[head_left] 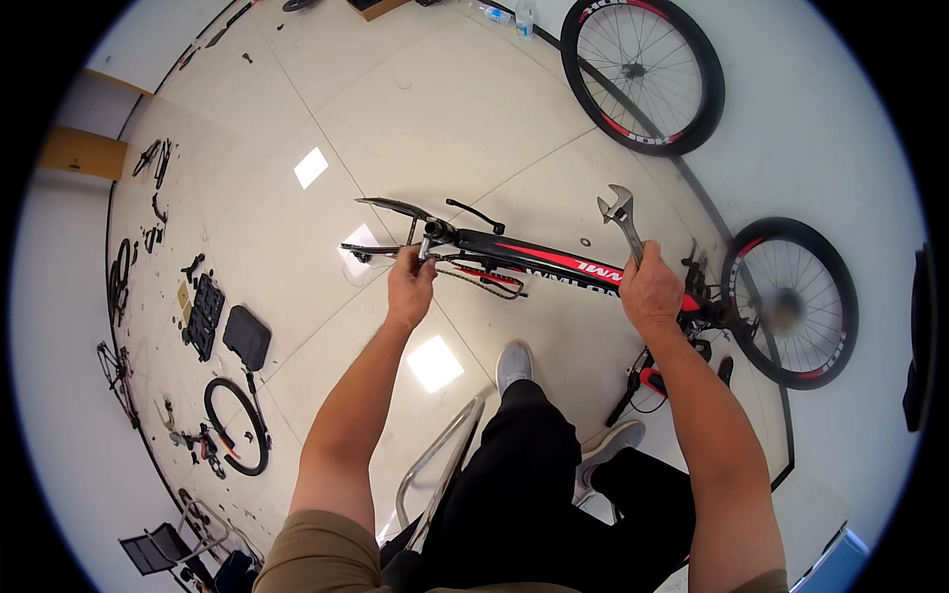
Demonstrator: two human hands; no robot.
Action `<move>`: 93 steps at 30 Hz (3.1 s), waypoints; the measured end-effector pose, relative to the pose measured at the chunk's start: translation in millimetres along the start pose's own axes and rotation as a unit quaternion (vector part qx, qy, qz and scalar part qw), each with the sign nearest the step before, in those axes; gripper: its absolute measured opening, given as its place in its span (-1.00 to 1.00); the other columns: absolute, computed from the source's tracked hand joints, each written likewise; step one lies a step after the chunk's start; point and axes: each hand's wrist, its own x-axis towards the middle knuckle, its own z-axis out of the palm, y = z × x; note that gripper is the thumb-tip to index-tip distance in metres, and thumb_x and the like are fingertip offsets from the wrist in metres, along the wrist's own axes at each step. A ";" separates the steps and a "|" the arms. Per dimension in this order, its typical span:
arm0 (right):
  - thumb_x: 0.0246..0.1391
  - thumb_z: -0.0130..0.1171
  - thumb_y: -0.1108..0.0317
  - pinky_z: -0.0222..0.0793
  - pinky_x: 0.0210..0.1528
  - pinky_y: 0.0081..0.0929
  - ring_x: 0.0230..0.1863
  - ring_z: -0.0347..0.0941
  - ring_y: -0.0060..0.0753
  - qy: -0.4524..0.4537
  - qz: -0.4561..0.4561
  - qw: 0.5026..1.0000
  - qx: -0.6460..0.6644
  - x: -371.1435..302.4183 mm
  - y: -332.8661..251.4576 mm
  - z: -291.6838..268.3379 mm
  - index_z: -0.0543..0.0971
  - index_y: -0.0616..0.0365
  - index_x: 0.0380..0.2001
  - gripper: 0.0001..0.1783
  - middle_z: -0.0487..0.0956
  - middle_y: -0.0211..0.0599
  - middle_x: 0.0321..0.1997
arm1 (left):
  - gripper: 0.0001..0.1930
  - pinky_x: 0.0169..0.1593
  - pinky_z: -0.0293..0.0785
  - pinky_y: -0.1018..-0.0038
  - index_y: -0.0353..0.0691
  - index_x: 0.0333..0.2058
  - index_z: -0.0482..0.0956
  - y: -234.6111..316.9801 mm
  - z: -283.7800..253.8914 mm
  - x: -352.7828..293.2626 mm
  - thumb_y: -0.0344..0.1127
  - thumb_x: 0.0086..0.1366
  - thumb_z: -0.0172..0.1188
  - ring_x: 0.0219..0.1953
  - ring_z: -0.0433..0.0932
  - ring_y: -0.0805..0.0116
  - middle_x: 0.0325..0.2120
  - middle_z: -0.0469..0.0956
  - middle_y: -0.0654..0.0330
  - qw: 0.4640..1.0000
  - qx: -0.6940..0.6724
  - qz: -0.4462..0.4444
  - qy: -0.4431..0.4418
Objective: The person is assembling a bicycle frame on the floor. They use a wrench to tighten bolts on the frame and handle various bicycle parts including wheels, a seat, and pedals.
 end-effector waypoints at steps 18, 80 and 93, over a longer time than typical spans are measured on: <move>0.17 0.11 0.28 0.44 -0.36 0.02 -0.44 0.56 0.13 0.017 -0.009 1.000 -0.003 -1.1 6.1 4.2 0.39 0.12 -0.23 -0.80 0.60 -0.08 -0.47 | -0.67 -0.40 0.35 0.49 -0.31 -0.35 0.37 62.3 3.4 45.7 -0.13 0.45 -0.09 -0.53 0.32 0.38 -0.54 0.38 0.16 0.621 -0.531 -0.565 0.118; 0.17 0.11 0.28 0.40 -0.40 0.03 -0.45 0.54 0.15 0.028 -0.013 1.000 -0.005 -2.6 4.7 6.9 0.37 0.11 -0.23 -0.80 0.57 -0.08 -0.50 | -0.57 -0.14 0.45 0.43 -0.35 0.09 0.44 30.5 -19.0 26.3 -0.15 0.40 0.09 -0.20 0.49 0.38 -0.23 0.55 0.11 0.971 -0.065 -0.130 0.190; 0.15 0.13 0.26 0.44 -0.35 -0.01 -0.42 0.56 0.12 0.002 0.014 1.000 -0.009 -0.2 3.2 5.8 0.40 0.10 -0.20 -0.77 0.59 -0.08 -0.49 | -0.58 -0.04 0.47 0.41 -0.26 -0.22 0.66 73.4 -75.0 84.2 0.05 0.34 0.21 -0.23 0.53 0.38 -0.31 0.62 0.19 0.886 0.160 -0.156 -0.406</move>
